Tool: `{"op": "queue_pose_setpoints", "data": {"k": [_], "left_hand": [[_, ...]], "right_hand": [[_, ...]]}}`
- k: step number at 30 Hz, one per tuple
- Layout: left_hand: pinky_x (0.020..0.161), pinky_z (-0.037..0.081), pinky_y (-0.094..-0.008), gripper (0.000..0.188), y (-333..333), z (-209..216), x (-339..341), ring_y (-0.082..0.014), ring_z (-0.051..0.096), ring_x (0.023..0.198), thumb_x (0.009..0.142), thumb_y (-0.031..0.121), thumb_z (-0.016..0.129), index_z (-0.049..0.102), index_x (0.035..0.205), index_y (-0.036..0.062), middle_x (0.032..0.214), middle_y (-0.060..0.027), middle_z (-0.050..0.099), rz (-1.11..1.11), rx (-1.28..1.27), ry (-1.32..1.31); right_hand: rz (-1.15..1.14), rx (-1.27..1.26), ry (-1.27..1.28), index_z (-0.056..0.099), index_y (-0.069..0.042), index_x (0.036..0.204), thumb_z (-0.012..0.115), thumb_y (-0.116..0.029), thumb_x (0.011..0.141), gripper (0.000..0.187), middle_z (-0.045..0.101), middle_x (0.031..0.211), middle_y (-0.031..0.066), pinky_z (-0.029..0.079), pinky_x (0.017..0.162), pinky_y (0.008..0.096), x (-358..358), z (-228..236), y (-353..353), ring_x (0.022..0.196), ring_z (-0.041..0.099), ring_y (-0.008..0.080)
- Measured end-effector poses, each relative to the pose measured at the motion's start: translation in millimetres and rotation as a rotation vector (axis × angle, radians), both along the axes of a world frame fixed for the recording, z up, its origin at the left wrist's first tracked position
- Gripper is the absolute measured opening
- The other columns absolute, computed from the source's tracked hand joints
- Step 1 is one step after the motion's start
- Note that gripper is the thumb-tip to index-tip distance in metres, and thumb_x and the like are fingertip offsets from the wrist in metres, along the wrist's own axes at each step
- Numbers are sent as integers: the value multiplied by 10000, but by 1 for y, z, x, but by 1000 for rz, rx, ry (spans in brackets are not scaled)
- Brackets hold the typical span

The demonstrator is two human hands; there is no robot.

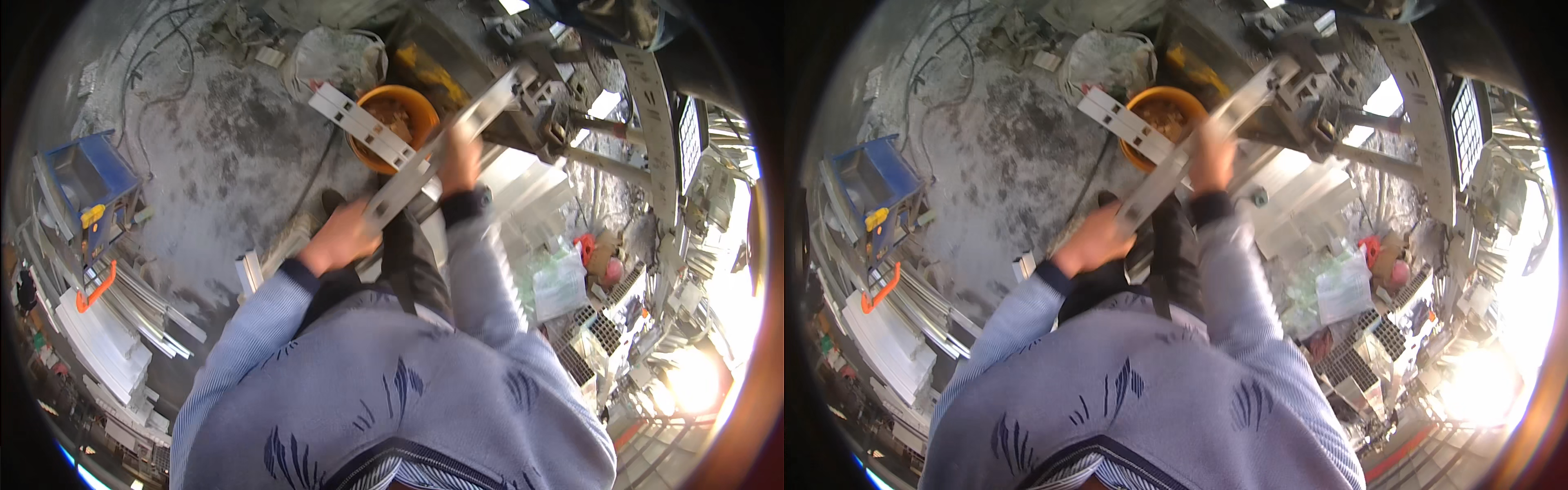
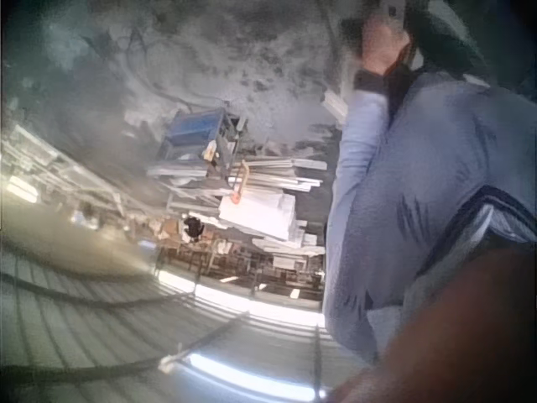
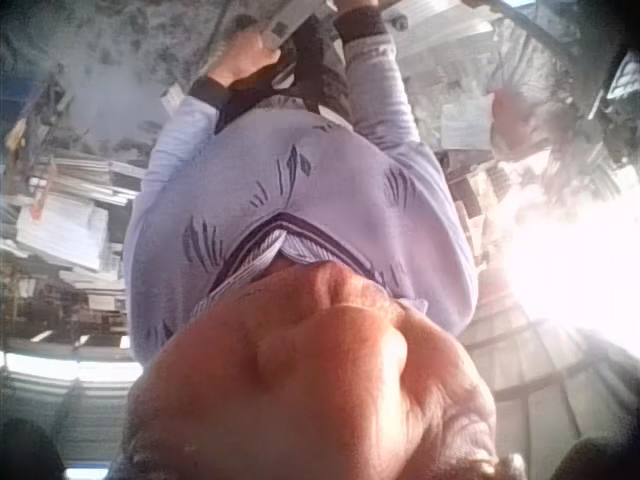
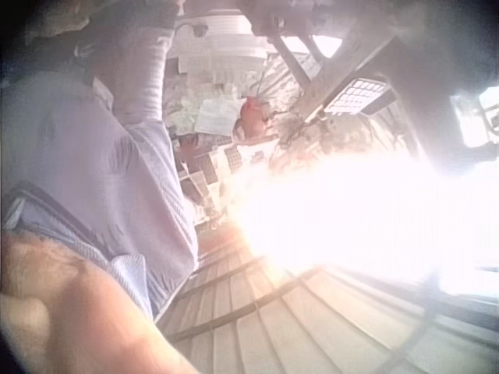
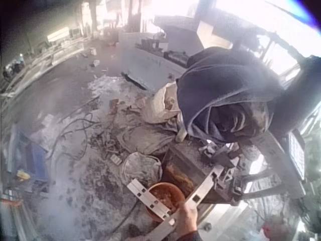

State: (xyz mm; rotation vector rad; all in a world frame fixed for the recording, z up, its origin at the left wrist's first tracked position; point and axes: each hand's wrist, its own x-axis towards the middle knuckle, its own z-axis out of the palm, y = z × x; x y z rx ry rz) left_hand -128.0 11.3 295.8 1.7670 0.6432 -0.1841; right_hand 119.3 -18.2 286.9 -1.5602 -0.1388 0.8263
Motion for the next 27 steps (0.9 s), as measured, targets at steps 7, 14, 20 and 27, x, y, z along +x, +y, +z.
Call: {"op": "queue_pose_setpoints", "data": {"k": [7, 14, 20, 27], "left_hand": [[867, 537, -452, 502, -57, 23, -174, -439, 695, 991, 754, 232, 776, 607, 1148, -29, 1024, -291, 703, 363, -226, 337], [783, 532, -402, 368, -63, 65, -169, -365, 676, 815, 780, 214, 752, 606, 1035, -8, 904, -222, 690, 598, -148, 95], [929, 526, -341, 579, -23, 106, -113, -178, 650, 1006, 778, 178, 865, 595, 1277, 62, 1122, -56, 691, 580, -358, -273], [965, 512, -307, 567, 2, 94, -114, -151, 595, 1091, 876, 135, 823, 548, 1368, 75, 1245, -68, 633, 706, -302, -404]], "right_hand": [[296, 95, 502, 621, 14, 1055, 703, -206, 913, 275, 667, 839, 100, 587, 715, 370, -159, -5, -21, 788, 694, 224], [627, 382, 672, 423, 7, 1444, 681, -290, 912, 661, 600, 1286, 165, 511, 1031, 480, -162, 102, 12, 1166, 621, 293], [774, 407, 240, 432, -53, 1478, 828, -304, 854, 781, 642, 1207, 146, 554, 944, 467, -137, 178, 36, 1085, 660, 285], [182, 17, -1273, 401, -54, 1304, 767, -169, 877, 573, 668, 943, 258, 553, 685, 485, 13, 241, 73, 776, 701, 375]]}}
